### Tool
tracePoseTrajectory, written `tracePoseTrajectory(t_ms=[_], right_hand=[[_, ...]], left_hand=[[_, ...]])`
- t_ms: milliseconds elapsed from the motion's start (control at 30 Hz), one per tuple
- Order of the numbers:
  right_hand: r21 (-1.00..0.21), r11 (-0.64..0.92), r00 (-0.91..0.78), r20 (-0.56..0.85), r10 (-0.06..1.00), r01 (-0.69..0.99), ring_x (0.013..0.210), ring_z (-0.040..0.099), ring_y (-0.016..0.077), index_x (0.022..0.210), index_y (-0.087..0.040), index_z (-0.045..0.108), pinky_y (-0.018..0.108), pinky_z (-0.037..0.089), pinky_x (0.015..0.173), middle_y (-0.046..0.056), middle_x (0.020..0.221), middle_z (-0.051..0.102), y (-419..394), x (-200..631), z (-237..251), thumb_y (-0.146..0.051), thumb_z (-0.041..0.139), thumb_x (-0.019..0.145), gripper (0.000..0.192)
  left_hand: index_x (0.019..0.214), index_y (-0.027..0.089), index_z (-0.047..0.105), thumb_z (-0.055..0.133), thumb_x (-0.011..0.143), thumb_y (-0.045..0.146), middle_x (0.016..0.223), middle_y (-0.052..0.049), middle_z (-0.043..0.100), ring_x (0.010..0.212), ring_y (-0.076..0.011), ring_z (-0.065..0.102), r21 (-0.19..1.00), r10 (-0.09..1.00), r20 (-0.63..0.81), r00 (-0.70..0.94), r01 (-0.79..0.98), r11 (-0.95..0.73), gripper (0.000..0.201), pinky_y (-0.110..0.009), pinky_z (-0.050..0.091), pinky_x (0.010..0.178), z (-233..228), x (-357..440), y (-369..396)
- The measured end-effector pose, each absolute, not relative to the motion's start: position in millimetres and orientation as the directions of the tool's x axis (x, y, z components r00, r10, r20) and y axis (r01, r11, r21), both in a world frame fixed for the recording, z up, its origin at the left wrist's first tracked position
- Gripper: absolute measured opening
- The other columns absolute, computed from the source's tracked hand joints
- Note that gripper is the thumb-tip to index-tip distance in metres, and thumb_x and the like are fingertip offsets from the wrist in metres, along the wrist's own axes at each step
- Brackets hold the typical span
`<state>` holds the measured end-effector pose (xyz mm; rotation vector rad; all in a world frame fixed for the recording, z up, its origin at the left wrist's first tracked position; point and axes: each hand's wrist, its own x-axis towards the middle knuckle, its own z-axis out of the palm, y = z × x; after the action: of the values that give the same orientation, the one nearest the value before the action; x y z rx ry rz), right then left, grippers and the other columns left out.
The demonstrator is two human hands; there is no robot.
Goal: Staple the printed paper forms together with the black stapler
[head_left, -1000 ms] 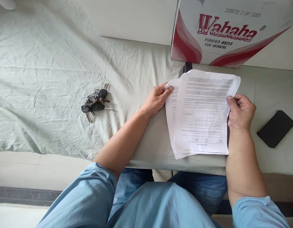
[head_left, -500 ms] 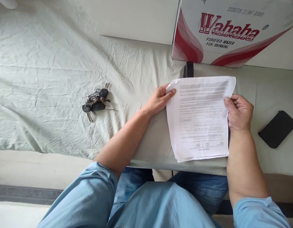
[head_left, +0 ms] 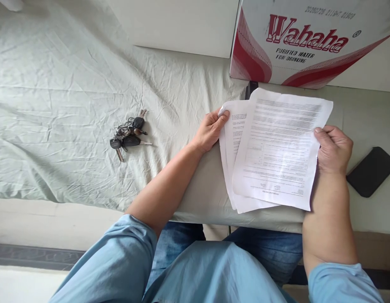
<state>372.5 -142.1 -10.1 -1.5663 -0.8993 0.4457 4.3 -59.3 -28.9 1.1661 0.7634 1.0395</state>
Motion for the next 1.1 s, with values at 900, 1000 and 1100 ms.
tracePoseTrajectory(t_ms=[900,1000,1100], right_hand=[[-0.963,-0.012,0.196,-0.066,0.978,-0.269,0.148,0.077,0.0358,0.119,-0.034,0.085,0.057,0.068,0.124,0.009,0.135,0.091,-142,312,6,-0.073,0.110,0.066,0.070],[-0.970,-0.087,0.185,-0.132,0.974,-0.229,0.132,0.084,0.0333,0.113,-0.032,0.086,0.056,0.073,0.117,0.007,0.129,0.092,-147,303,-2,-0.057,0.115,0.064,0.062],[-0.997,-0.004,0.292,-0.026,0.956,-0.074,0.130,0.086,0.0342,0.100,-0.028,0.086,0.060,0.069,0.125,0.006,0.113,0.091,-154,300,-6,-0.044,0.115,0.067,0.046]], left_hand=[[0.147,0.036,0.078,0.073,0.106,0.085,0.148,0.002,0.089,0.183,-0.0295,0.044,0.890,0.993,-0.098,-0.066,-0.452,0.058,0.065,-0.053,0.040,0.151,-40,-6,-34],[0.153,0.030,0.075,0.078,0.106,0.077,0.156,-0.003,0.086,0.182,-0.0291,0.049,0.819,0.977,-0.170,-0.132,-0.571,0.065,0.066,-0.050,0.046,0.150,-31,-4,-36],[0.154,0.028,0.073,0.086,0.104,0.067,0.157,-0.008,0.084,0.177,-0.0315,0.058,0.728,0.961,-0.242,-0.131,-0.679,0.090,0.064,-0.048,0.053,0.145,-13,-4,-43]])
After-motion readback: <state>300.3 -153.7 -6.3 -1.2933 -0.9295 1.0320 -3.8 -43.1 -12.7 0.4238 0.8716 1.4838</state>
